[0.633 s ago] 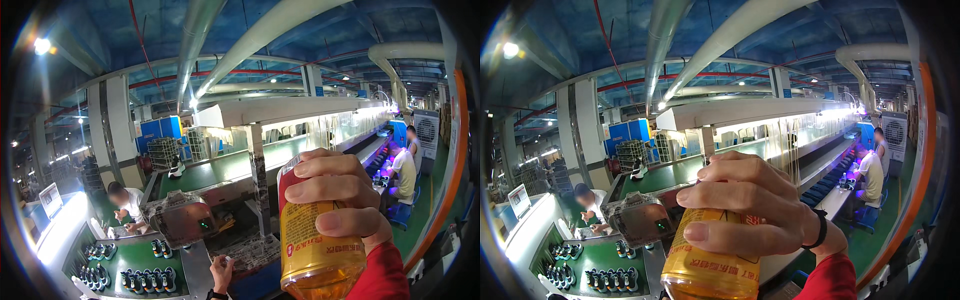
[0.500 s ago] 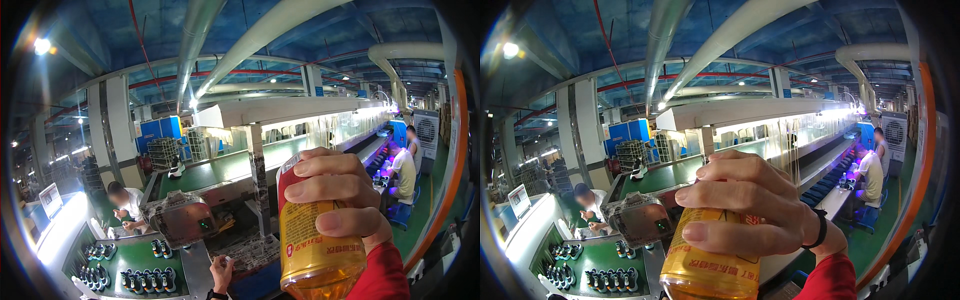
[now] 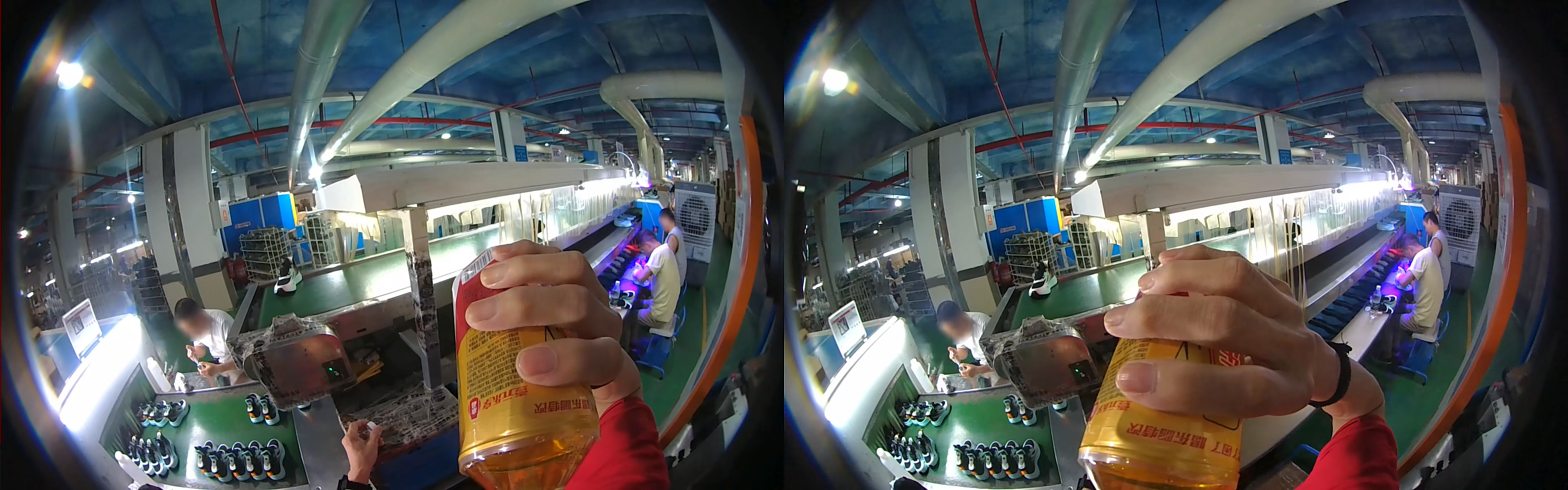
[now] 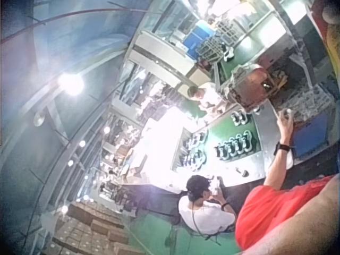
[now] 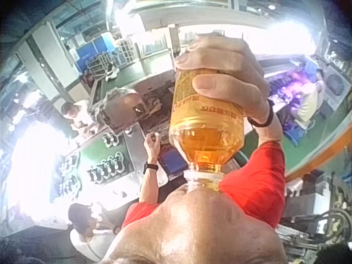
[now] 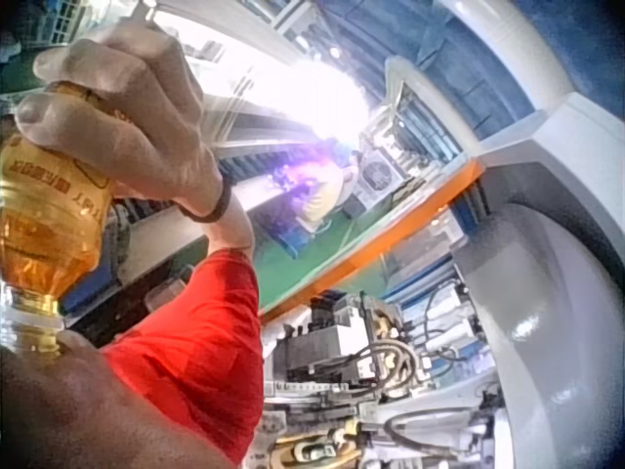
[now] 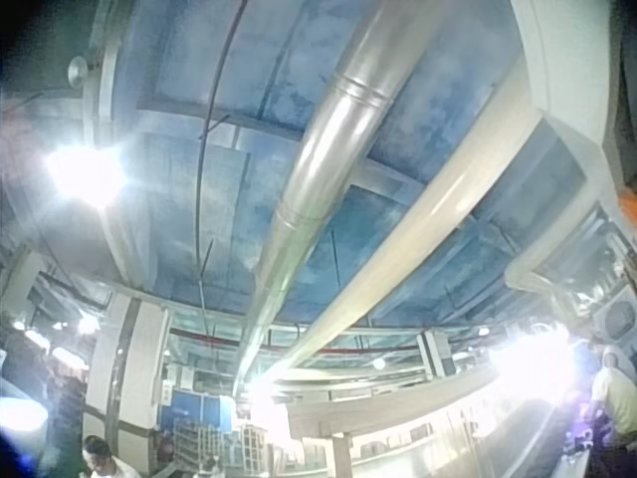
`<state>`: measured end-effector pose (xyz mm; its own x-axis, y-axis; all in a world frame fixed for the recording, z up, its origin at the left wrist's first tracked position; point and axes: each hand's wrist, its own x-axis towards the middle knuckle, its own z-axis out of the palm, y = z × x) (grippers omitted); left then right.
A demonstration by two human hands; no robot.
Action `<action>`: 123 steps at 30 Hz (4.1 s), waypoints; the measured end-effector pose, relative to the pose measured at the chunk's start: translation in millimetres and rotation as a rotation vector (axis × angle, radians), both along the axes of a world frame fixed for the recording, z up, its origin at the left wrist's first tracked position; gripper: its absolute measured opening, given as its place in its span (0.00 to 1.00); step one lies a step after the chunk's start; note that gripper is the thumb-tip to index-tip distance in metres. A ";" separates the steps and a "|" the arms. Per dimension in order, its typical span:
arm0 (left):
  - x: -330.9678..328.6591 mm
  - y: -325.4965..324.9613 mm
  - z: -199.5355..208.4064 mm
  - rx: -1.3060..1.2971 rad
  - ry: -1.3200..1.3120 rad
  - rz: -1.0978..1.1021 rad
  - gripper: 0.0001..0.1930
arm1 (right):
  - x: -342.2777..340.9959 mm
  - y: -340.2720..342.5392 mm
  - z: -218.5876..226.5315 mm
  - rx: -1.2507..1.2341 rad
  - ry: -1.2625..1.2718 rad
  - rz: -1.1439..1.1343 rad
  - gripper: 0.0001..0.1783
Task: Operating a shoe-lasting machine and moving finished components to a conveyor belt.
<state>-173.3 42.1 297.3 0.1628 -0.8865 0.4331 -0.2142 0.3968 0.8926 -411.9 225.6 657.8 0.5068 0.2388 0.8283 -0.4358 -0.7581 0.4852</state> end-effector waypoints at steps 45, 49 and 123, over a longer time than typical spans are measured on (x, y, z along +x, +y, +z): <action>1.2 1.3 0.5 0.020 0.023 0.000 0.14 | 8.5 7.6 7.2 -0.014 -0.004 -0.008 0.24; 1.0 -1.8 -3.1 -0.001 0.041 -0.011 0.14 | 8.0 -1.9 8.2 -0.096 -0.009 0.038 0.19; 3.5 -5.4 -15.1 -0.063 -0.033 0.081 0.12 | 19.7 27.8 21.8 -0.097 -0.031 -0.030 0.32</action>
<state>-169.8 36.7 282.2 0.2179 -0.8418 0.4938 -0.2765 0.4320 0.8585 -392.2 253.4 679.6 0.4896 0.3043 0.8171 -0.4730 -0.6946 0.5421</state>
